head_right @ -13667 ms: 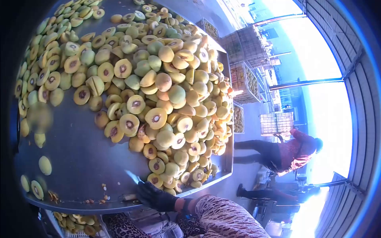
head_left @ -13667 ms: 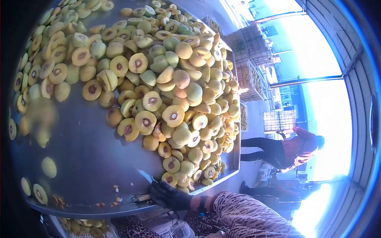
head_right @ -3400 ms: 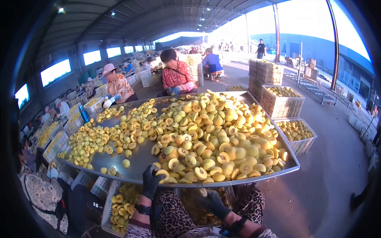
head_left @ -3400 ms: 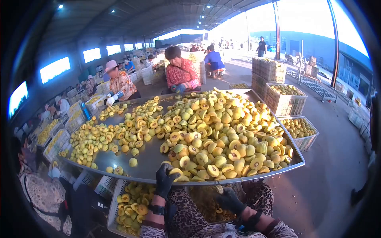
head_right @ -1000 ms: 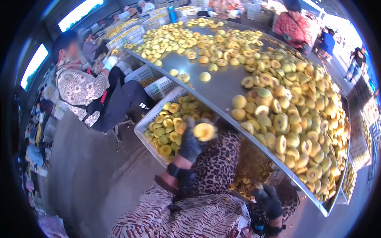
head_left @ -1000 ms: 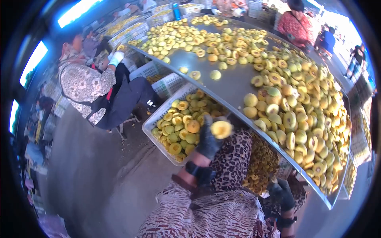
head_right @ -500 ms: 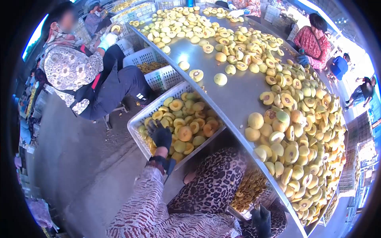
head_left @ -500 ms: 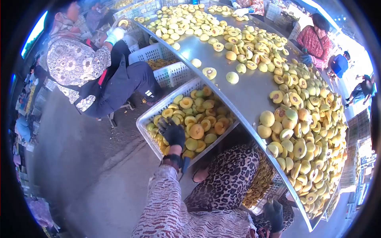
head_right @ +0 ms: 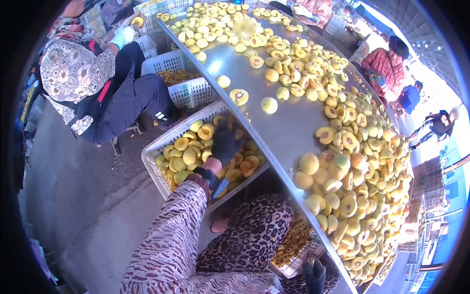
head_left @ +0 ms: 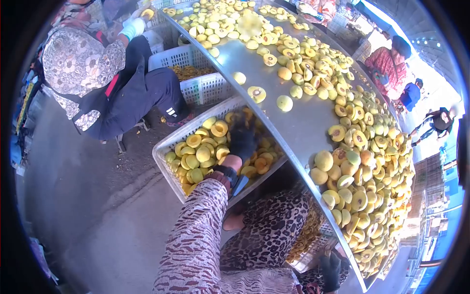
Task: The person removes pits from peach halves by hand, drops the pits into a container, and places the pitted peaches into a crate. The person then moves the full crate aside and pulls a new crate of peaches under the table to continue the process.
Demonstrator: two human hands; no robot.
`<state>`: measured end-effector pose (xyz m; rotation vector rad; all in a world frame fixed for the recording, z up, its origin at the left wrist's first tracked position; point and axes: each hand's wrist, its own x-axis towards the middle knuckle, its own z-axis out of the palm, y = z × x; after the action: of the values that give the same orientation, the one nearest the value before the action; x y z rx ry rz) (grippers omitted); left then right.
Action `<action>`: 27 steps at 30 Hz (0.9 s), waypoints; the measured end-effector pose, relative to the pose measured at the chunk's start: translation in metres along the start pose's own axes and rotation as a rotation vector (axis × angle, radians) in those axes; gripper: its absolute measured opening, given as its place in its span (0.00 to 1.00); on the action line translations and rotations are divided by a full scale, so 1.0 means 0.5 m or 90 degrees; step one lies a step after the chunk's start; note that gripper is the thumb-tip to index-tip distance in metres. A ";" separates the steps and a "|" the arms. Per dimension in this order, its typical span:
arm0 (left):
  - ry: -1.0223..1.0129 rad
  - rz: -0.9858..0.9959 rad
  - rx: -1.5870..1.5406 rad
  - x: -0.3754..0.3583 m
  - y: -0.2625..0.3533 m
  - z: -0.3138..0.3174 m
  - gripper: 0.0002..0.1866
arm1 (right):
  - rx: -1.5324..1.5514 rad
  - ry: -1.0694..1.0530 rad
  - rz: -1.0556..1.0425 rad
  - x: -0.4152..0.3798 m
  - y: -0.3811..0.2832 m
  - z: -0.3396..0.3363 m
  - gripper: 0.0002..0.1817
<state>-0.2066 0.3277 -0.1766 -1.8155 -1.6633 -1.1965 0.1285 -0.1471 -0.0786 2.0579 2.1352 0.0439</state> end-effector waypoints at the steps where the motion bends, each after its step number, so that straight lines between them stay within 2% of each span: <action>1: -0.262 0.024 -0.178 -0.036 0.012 0.025 0.19 | -0.006 0.005 0.000 0.022 -0.022 -0.040 0.22; 2: -0.527 0.053 -0.355 -0.073 0.025 0.036 0.18 | 0.257 0.003 0.120 0.064 -0.086 -0.127 0.23; 3: -0.636 0.077 -0.354 -0.106 0.045 0.030 0.17 | 0.521 0.002 0.236 0.094 -0.118 -0.172 0.23; 4: -0.745 0.100 -0.349 -0.137 0.058 0.019 0.18 | 0.589 0.005 0.282 0.120 -0.123 -0.171 0.20; 6: -0.647 0.092 -0.257 -0.170 0.063 -0.003 0.16 | 0.617 0.006 0.291 0.119 -0.096 -0.108 0.15; 7: -0.640 0.094 -0.259 -0.156 0.059 0.007 0.16 | 0.623 0.011 0.294 0.118 -0.081 -0.076 0.12; 9: -0.591 0.055 -0.390 -0.139 0.048 0.021 0.15 | 0.626 0.025 0.309 0.094 -0.052 -0.014 0.07; 11: -0.500 -0.170 -0.424 -0.086 0.037 0.041 0.17 | 0.634 0.051 0.327 0.050 -0.006 0.070 0.05; 13: -0.370 -0.372 -0.465 -0.022 0.019 0.089 0.21 | 0.658 0.098 0.350 -0.054 0.085 0.230 0.09; 14: -0.277 -0.388 -0.472 -0.025 0.006 0.124 0.23 | 0.904 0.404 0.222 0.047 -0.018 0.095 0.11; 15: -0.185 -0.400 -0.496 -0.022 0.002 0.162 0.25 | 0.689 0.028 0.341 0.098 -0.099 -0.096 0.09; 16: -0.355 -0.326 -0.686 0.078 0.012 -0.004 0.28 | 0.677 0.074 0.376 0.114 -0.111 -0.117 0.09; 17: -0.380 -0.303 -0.744 0.028 -0.040 0.108 0.29 | 0.654 0.065 0.353 0.116 -0.116 -0.121 0.07; 18: -0.283 -0.436 -0.713 0.002 -0.046 0.121 0.28 | 0.638 0.052 0.331 0.116 -0.116 -0.118 0.06; 19: -0.224 -0.536 -0.838 0.032 -0.016 0.047 0.25 | 0.643 0.099 0.368 0.116 -0.115 -0.109 0.06; 20: -0.081 -0.347 -0.412 -0.001 -0.040 0.079 0.23 | 0.632 0.095 0.334 0.117 -0.111 -0.096 0.07; 21: -0.045 -0.307 -0.431 0.009 -0.013 0.048 0.22 | 0.620 0.083 0.299 0.115 -0.107 -0.079 0.08; 22: -0.014 -0.269 -0.447 0.038 0.013 -0.007 0.22 | 0.628 0.111 0.335 0.115 -0.109 -0.054 0.08; 23: -0.029 -0.246 -0.469 0.074 0.061 -0.059 0.22 | 0.539 0.111 0.234 0.123 -0.112 -0.027 0.10; 24: -0.028 -0.124 -0.505 0.102 0.121 -0.116 0.22 | 0.450 0.101 0.133 0.122 -0.123 -0.006 0.12; 25: -0.023 -0.006 -0.533 0.115 0.180 -0.159 0.21 | 0.463 0.106 0.152 0.118 -0.138 0.002 0.12; 27: -0.185 0.107 -0.671 0.123 0.293 -0.198 0.20 | 0.363 0.048 0.190 0.134 -0.131 0.006 0.15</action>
<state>-0.1042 0.2574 -0.0365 -2.7538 -0.9700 -2.0179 0.0623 -0.0835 -0.0978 2.7094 2.0252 -0.5127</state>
